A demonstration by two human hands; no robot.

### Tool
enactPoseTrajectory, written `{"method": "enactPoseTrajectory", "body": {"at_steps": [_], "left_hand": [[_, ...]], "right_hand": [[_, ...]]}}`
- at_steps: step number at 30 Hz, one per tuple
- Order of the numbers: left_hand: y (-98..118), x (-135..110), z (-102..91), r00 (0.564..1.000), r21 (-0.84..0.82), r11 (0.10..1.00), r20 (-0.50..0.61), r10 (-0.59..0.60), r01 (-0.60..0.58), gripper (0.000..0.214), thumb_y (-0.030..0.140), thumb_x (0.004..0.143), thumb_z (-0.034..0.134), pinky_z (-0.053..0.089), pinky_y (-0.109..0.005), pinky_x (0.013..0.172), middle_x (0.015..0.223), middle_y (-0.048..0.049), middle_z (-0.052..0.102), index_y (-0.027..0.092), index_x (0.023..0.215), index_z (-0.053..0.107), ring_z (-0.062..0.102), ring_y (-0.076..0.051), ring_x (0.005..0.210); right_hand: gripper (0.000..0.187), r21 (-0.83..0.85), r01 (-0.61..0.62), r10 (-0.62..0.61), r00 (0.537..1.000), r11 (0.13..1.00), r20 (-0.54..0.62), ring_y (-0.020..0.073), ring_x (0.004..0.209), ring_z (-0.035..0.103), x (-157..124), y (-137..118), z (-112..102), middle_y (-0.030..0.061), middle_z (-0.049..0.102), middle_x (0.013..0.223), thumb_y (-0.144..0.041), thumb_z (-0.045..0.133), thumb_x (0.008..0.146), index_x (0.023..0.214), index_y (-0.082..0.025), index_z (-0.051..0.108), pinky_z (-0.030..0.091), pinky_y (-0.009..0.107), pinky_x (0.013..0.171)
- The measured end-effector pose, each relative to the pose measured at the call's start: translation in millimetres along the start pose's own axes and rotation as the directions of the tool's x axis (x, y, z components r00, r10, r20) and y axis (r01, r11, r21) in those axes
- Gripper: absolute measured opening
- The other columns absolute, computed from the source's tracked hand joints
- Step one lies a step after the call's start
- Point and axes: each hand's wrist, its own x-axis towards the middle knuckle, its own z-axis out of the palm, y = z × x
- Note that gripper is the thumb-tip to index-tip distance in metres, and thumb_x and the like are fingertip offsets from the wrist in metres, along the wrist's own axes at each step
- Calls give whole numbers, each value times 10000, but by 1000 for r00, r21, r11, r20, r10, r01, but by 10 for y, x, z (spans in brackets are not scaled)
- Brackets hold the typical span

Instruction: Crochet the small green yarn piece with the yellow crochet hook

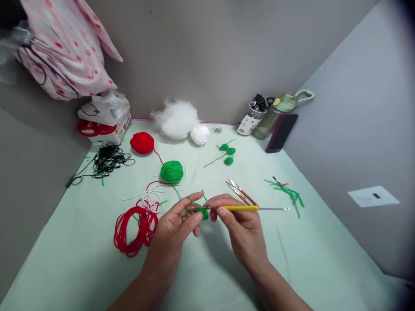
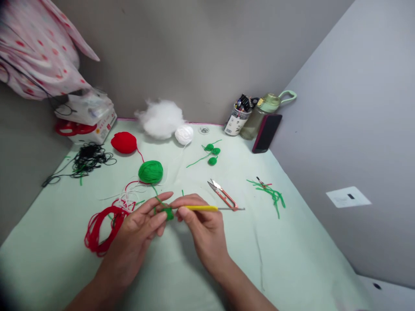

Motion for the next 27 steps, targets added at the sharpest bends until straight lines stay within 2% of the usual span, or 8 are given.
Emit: {"method": "enactPoseTrajectory", "body": {"at_steps": [6,11,14,17,21,24,26,27], "left_hand": [[46,1,-6,1000,6,1000,-26,2,-1,326,306,819,876,432,-270,749,739,36,634,251,1139,842,545,-111,659],[80,0,4,999,2,1000,-28,-15,16,338,288,797,872,435,-274,736,746,33,631,238,1131,842,534,-107,641],[73,4,4,999,15,1000,-49,-1,1,345,273,783,874,433,-263,687,778,25,636,228,1124,845,515,-100,625],[48,3,24,996,32,999,-81,37,-35,348,239,773,871,428,-247,642,809,18,643,224,1120,844,501,-91,613],[15,-22,88,987,25,997,-146,74,-71,386,194,744,887,404,-219,582,789,33,626,220,1125,832,472,-85,604],[12,-30,94,995,-89,996,-97,-13,4,509,233,738,923,442,-214,641,832,28,648,222,1231,795,532,-97,667],[22,-17,59,991,-186,974,-3,-134,131,568,267,747,935,482,-233,739,837,15,673,203,1288,773,567,-109,712],[30,-6,33,983,-225,957,36,-182,186,568,274,758,933,492,-243,790,787,23,663,190,1296,771,563,-106,706]], "right_hand": [[209,188,-130,136,991,974,-18,159,690,700,17,16,-23,67,799,888,-379,703,1009,966,-226,840,599,297,654],[214,225,-102,106,994,969,-3,140,701,727,12,-16,-10,51,804,916,-336,652,1046,952,-228,811,616,268,666],[212,46,-7,8,1000,999,-17,143,737,736,-41,-35,-20,46,796,945,-265,586,1077,1015,-240,787,623,280,708],[250,-191,190,-182,981,963,60,165,832,745,-97,-47,-34,52,789,968,-153,516,1080,1096,-247,747,619,298,762],[267,-467,470,-391,883,749,261,211,926,757,-136,-17,-40,107,797,1047,-92,522,1039,1187,-215,708,629,320,771],[280,-615,586,-467,805,528,366,232,942,751,-145,6,-42,134,796,1068,-81,577,1014,1224,-192,725,637,333,762],[310,-628,591,-484,798,507,359,239,991,747,-145,1,-47,126,792,1082,-69,594,1008,1245,-210,736,640,348,795],[316,-601,563,-477,819,567,318,234,988,745,-141,-6,-51,114,790,1077,-70,593,1012,1246,-224,739,640,351,798]]}}
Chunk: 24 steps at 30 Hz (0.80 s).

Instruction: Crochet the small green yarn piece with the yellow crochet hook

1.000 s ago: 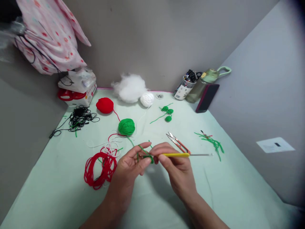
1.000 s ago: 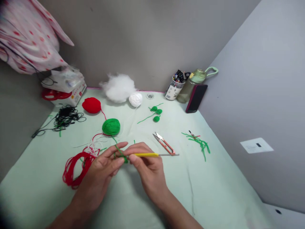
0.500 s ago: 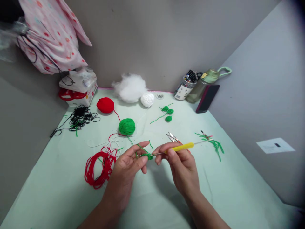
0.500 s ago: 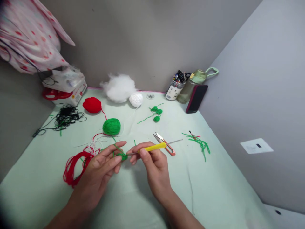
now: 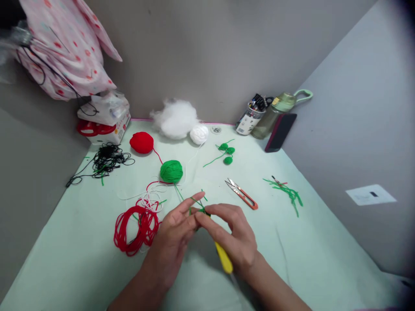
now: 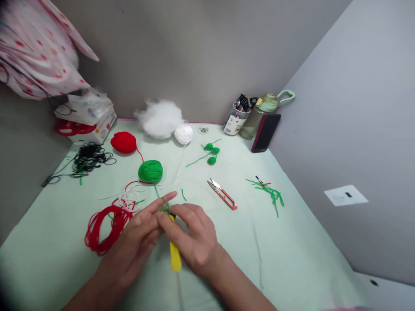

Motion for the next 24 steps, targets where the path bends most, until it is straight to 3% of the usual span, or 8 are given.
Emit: {"method": "enactPoseTrajectory", "body": {"at_steps": [4,8,13,15,17,19,22,24], "left_hand": [[53,33,-73,1000,-51,999,13,-1,1,464,253,800,905,490,-262,878,505,113,414,170,1246,804,431,-87,584],[14,38,-58,997,50,995,7,82,-82,464,248,771,921,462,-218,760,719,55,617,225,1222,811,450,-71,621],[-63,32,-30,987,131,980,-32,158,-153,465,275,773,931,395,-187,621,883,19,684,237,1221,812,419,-61,620],[-50,32,-26,996,66,994,-4,86,-86,473,283,768,936,422,-190,642,750,50,630,214,1220,815,336,-49,554],[-16,36,-24,999,-16,1000,40,4,-3,464,288,758,941,482,-212,740,562,106,465,173,1192,828,274,-50,521],[18,43,-26,998,-66,997,56,-23,26,450,274,743,945,515,-262,859,499,137,357,151,1164,840,252,-49,512],[24,56,-39,998,-8,999,36,52,-52,445,259,749,932,493,-253,844,607,93,511,199,1180,836,327,-52,545],[-1,61,-54,993,90,989,30,113,-115,431,268,760,919,457,-231,770,746,42,622,239,1181,832,463,-86,651]], "right_hand": [[251,473,-298,376,924,829,-76,178,784,685,52,11,-9,47,754,892,-126,560,1053,1115,-252,768,600,317,701],[194,641,-380,494,870,667,2,173,761,678,104,21,54,47,768,887,-197,614,1048,1006,-252,796,577,300,666],[287,338,-255,282,959,906,-33,203,901,738,45,-10,71,88,799,1018,-94,623,1014,1172,-257,797,620,323,752],[350,210,-154,160,987,966,-14,227,982,742,12,-13,41,112,792,1110,-90,624,1008,1270,-266,776,632,353,803],[357,236,-177,187,982,955,-22,226,974,738,6,0,11,102,792,1097,-93,618,1011,1276,-275,773,630,354,798],[290,401,-299,349,935,866,-58,192,858,717,28,24,-5,61,782,968,-114,613,1025,1168,-283,801,609,321,739],[204,651,-405,526,850,642,10,154,725,652,82,53,14,23,744,857,-214,636,1044,1028,-293,824,561,294,670],[175,699,-428,531,843,572,81,153,739,649,107,57,38,33,762,885,-263,668,1034,1017,-290,841,552,291,678]]}}
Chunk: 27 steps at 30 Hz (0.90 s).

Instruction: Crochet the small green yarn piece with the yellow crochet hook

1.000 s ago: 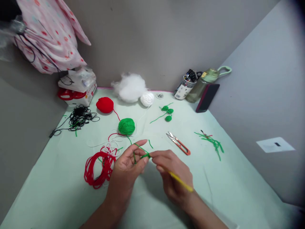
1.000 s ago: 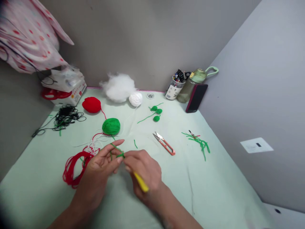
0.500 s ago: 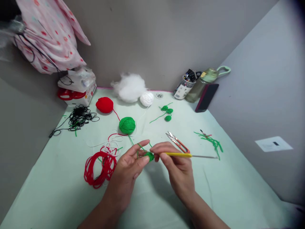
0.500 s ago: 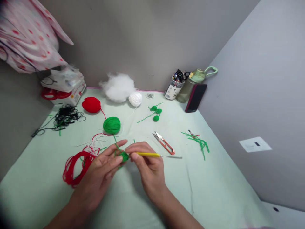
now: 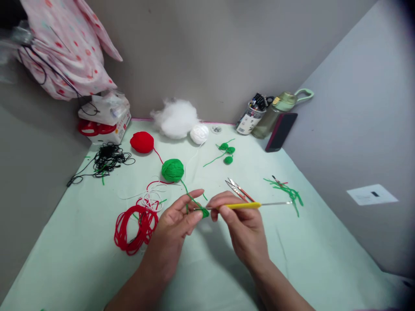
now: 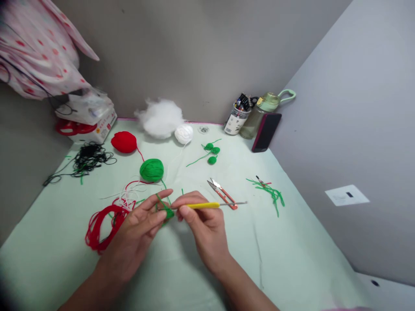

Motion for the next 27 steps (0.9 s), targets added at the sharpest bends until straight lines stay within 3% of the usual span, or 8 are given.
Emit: {"method": "enactPoseTrajectory", "body": {"at_steps": [4,8,12,16,19,21,24,27], "left_hand": [[-43,-13,-5,999,120,992,-25,39,-36,402,298,777,901,426,-248,720,853,-4,661,253,1171,830,565,-157,835],[-25,-31,42,999,97,995,-28,41,-38,498,283,806,882,419,-252,699,861,0,677,248,1291,773,557,-144,781],[32,-42,72,999,2,999,28,-40,40,632,251,787,884,459,-255,775,833,-3,706,202,1390,702,563,-131,738],[91,-49,42,989,-95,987,89,-117,126,602,221,740,920,482,-234,816,837,-9,703,171,1317,754,584,-115,762],[89,-44,25,988,-94,988,98,-116,125,533,215,721,931,472,-218,769,849,-11,692,181,1237,801,585,-113,771],[57,-35,24,995,-34,997,73,-63,65,491,229,723,931,468,-220,753,823,1,676,208,1201,819,580,-117,766],[-2,-20,25,999,96,995,23,29,-31,420,251,752,923,470,-230,747,837,-2,692,241,1161,831,597,-130,789],[-27,-18,19,997,170,983,-3,77,-75,374,269,796,898,435,-221,654,794,17,671,262,1164,832,538,-99,673]], "right_hand": [[162,-28,-21,21,1000,999,3,150,767,658,11,-1,22,40,793,926,-265,698,1017,1032,-293,858,557,282,711],[164,-13,-50,50,999,999,13,148,770,661,0,-14,24,39,765,933,-265,704,1011,1042,-298,862,566,286,720],[148,65,-76,75,997,995,17,149,755,669,0,-4,28,42,735,903,-306,722,1001,1015,-287,868,574,289,712],[195,275,-238,268,961,931,-74,116,650,637,54,-11,-19,26,714,830,-405,784,945,872,-237,851,544,254,638],[232,374,-344,388,921,862,-47,101,588,586,85,-31,-51,13,688,744,-424,819,906,810,-212,826,509,234,587],[231,361,-340,369,929,868,-11,115,601,591,75,-26,-50,14,690,738,-430,804,920,832,-218,828,514,250,601],[180,235,-222,222,975,946,28,155,731,643,30,15,-30,45,748,862,-391,765,961,913,-238,848,540,292,692],[148,149,-151,146,988,977,43,162,785,651,0,58,-27,47,765,915,-339,722,1001,980,-268,851,535,302,730]]}}
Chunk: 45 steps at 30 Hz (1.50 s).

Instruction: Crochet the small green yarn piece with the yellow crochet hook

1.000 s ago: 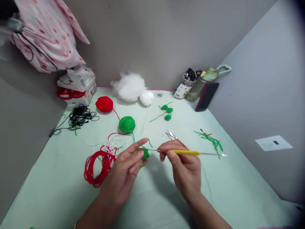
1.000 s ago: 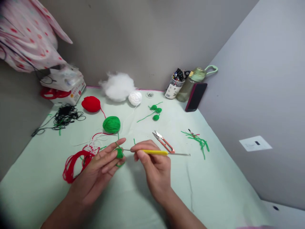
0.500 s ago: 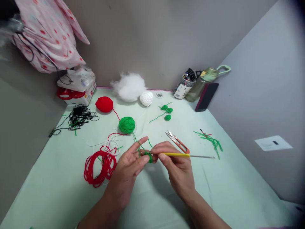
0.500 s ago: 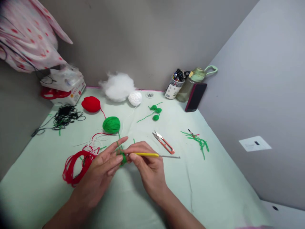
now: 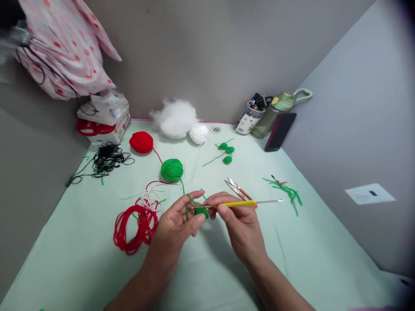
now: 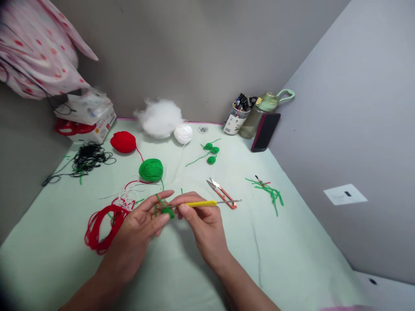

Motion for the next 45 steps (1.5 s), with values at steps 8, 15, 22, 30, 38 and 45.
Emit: {"method": "enactPoseTrajectory", "body": {"at_steps": [8,15,22,30,38,45], "left_hand": [[34,-41,28,1000,-32,999,-6,17,-17,610,237,788,908,426,-198,578,786,49,638,242,1369,721,465,-65,584],[36,-34,45,1000,-63,998,2,-6,6,581,225,786,906,486,-215,631,809,42,661,224,1340,731,558,-79,617],[51,-56,54,1000,-107,994,-19,12,-14,446,255,803,893,551,-297,761,827,21,693,237,1236,787,646,-131,688],[75,-57,61,1000,-68,997,-25,17,-19,371,284,782,896,506,-292,752,823,27,673,231,1139,815,639,-116,634],[47,-72,39,996,11,997,-60,71,-71,370,271,797,870,508,-267,701,864,23,661,255,1160,802,613,-112,646],[17,-102,135,978,68,989,-155,140,-131,424,226,768,867,492,-257,672,822,27,645,246,1185,796,586,-128,661]], "right_hand": [[143,-58,40,-39,999,998,16,166,808,665,-1,-15,6,44,771,944,-317,712,1010,1014,-301,854,557,302,732],[136,-131,94,-96,995,987,-10,176,744,704,-8,-54,53,59,771,907,-301,728,992,1005,-262,858,613,325,695],[129,-101,107,-111,993,989,-32,162,754,704,-16,-10,34,40,764,905,-277,729,995,1023,-282,855,600,316,731],[201,203,-95,106,993,975,-43,141,660,676,59,-82,29,42,777,825,-391,753,971,884,-218,805,584,276,657],[214,-73,72,-76,996,995,-55,166,752,738,-32,-93,-19,61,792,930,-312,615,1064,987,-219,790,618,308,722],[260,-504,381,-347,923,775,164,215,852,743,-96,-107,-16,77,775,934,-141,517,1060,1107,-245,750,629,354,732]]}}
